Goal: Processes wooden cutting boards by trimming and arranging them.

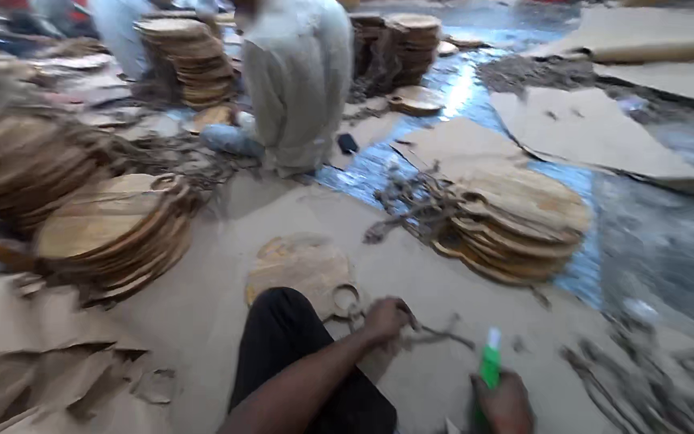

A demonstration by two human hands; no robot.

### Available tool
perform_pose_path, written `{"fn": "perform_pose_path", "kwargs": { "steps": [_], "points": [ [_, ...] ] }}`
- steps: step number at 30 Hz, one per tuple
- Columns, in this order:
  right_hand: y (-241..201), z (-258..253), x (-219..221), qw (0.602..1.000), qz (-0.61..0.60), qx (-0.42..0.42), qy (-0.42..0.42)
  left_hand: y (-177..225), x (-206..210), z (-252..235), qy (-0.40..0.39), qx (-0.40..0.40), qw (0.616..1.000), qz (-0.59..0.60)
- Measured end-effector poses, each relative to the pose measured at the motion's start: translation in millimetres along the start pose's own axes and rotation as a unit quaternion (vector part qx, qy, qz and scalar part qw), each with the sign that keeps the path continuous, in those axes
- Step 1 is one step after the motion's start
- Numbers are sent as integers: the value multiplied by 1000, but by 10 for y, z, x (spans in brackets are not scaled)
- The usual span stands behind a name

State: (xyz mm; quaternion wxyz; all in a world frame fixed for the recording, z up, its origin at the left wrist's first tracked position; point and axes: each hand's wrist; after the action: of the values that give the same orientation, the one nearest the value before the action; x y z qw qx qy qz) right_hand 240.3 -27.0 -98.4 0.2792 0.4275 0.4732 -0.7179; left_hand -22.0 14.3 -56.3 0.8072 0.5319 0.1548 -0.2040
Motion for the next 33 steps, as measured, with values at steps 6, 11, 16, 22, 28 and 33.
{"fn": "perform_pose_path", "kwargs": {
  "steps": [6,11,16,22,28,33],
  "points": [
    [-28,159,-90,963,-234,129,-26,-1,71,-3,-40,18,993,-109],
    [-220,639,-139,877,-430,181,-111,-99,207,-10,-86,36,975,-200],
    [-379,865,-81,876,-416,170,-174,-53,177,28,-37,34,985,-165],
    [-436,922,73,875,-392,153,-240,140,-42,219,8,23,991,130],
    [-530,697,127,888,-386,86,-235,211,-60,369,-22,43,988,146],
    [-555,618,4,857,-468,77,-204,210,-14,355,-69,39,991,107]
  ]
}}
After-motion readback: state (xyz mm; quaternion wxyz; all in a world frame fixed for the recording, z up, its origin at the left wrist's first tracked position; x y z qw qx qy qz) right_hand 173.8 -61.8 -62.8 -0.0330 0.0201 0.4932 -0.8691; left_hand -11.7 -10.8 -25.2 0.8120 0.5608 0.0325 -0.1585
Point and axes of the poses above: each hand's wrist, its own z-axis away from the middle knuckle, its own x-axis out of the palm, y = z × x, and after that the axes turned 11 degrees about y, right-handed
